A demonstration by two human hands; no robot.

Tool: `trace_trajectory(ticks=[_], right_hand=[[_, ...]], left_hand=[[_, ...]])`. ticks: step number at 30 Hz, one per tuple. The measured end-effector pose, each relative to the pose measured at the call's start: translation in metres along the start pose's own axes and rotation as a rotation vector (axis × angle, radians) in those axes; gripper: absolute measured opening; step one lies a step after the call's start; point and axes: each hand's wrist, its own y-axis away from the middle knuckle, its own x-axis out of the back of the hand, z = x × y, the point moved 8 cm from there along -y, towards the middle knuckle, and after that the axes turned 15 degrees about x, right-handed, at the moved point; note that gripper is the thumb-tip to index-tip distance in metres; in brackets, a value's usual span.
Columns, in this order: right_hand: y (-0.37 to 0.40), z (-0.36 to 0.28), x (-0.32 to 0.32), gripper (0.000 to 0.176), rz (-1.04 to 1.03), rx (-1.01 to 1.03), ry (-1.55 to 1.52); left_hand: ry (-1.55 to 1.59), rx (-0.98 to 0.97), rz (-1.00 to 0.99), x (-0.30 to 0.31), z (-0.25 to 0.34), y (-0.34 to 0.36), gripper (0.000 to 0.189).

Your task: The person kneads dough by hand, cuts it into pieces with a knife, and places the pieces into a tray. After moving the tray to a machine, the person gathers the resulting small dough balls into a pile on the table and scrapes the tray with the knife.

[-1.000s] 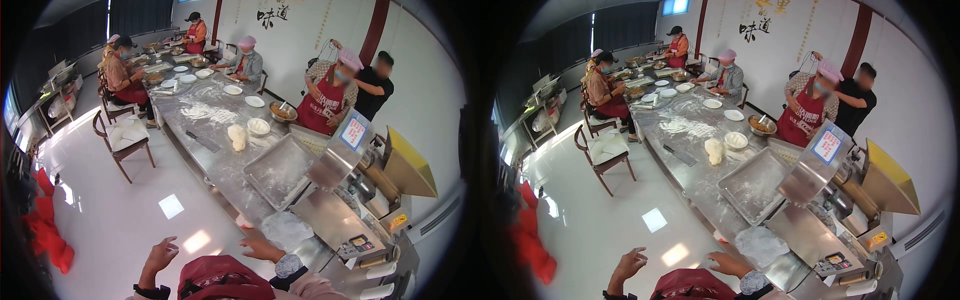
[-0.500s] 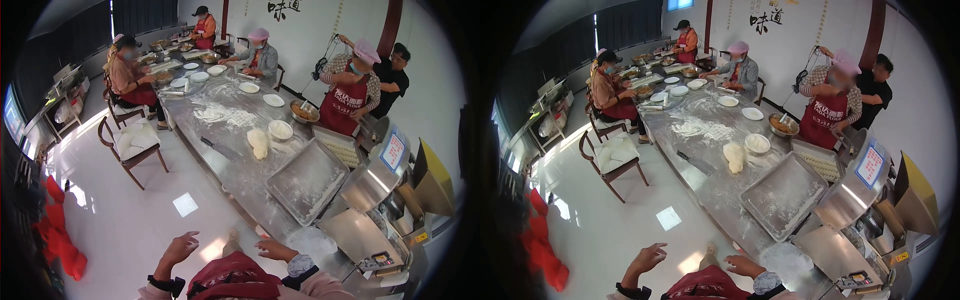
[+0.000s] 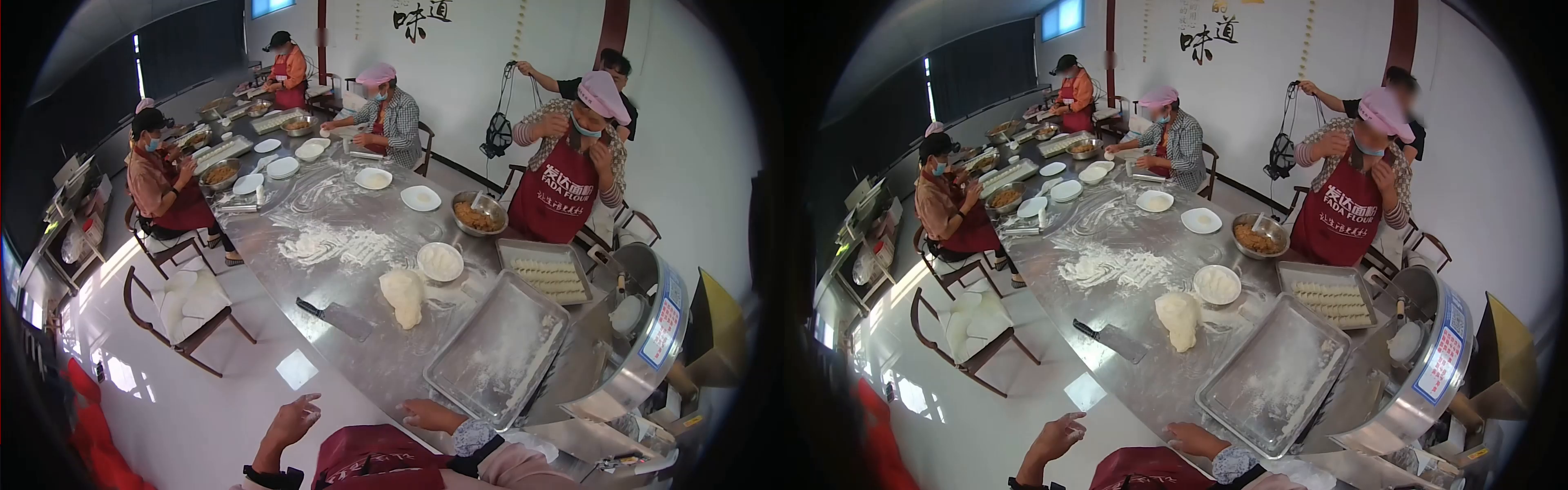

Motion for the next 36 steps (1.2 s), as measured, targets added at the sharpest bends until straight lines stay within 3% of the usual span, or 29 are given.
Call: trace_trajectory(ticks=[12, 15, 18, 20, 21, 23, 24, 26, 28, 30, 32, 36], right_hand=[[-0.034, 0.047, 0.007, 0.038, 0.210, -0.211, -0.125], [-0.044, 0.069, 0.000, 0.032, 0.357, -0.207, -0.105], [-0.048, 0.052, 0.018, 0.027, 0.549, -0.079, -0.028], [-0.024, 0.071, 0.018, 0.031, 0.681, -0.643, -0.210], [-0.019, 0.085, 0.010, 0.031, 0.693, -0.661, -0.219], [0.020, 0.130, -0.006, 0.021, 0.981, -0.742, -0.214], [0.029, 0.131, 0.000, 0.021, 0.989, -0.761, -0.218], [0.070, 0.145, 0.006, 0.019, 1.518, -0.843, -0.664], [0.098, 0.164, 0.022, 0.021, 1.711, -0.827, -0.651], [0.117, 0.187, 0.039, 0.023, 1.824, -0.861, -0.716], [0.142, 0.213, 0.049, 0.025, 2.173, -0.779, -0.788], [0.184, 0.270, 0.074, 0.026, 2.274, -0.860, -0.636]], left_hand=[[-0.156, -0.141, -0.216, 0.019, 0.022, -0.162, 0.042], [-0.241, -0.207, -0.262, 0.036, 0.032, -0.207, 0.041], [-0.267, -0.208, -0.291, 0.057, 0.029, -0.260, 0.040], [-0.313, -0.215, -0.277, 0.067, 0.022, -0.295, 0.042], [-0.324, -0.220, -0.296, 0.069, 0.019, -0.310, 0.042], [-0.482, -0.276, -0.225, 0.071, 0.016, -0.337, 0.040], [-0.526, -0.238, -0.219, 0.069, 0.012, -0.349, 0.041], [-0.555, -0.320, -0.209, 0.061, 0.001, -0.367, 0.042], [-0.651, -0.487, -0.138, 0.049, -0.009, -0.383, 0.044], [-0.721, -0.451, -0.118, 0.041, -0.004, -0.383, 0.044], [-0.831, -0.402, -0.086, 0.032, -0.012, -0.388, 0.044], [-0.936, -0.255, -0.105, 0.015, -0.012, -0.391, 0.044]])
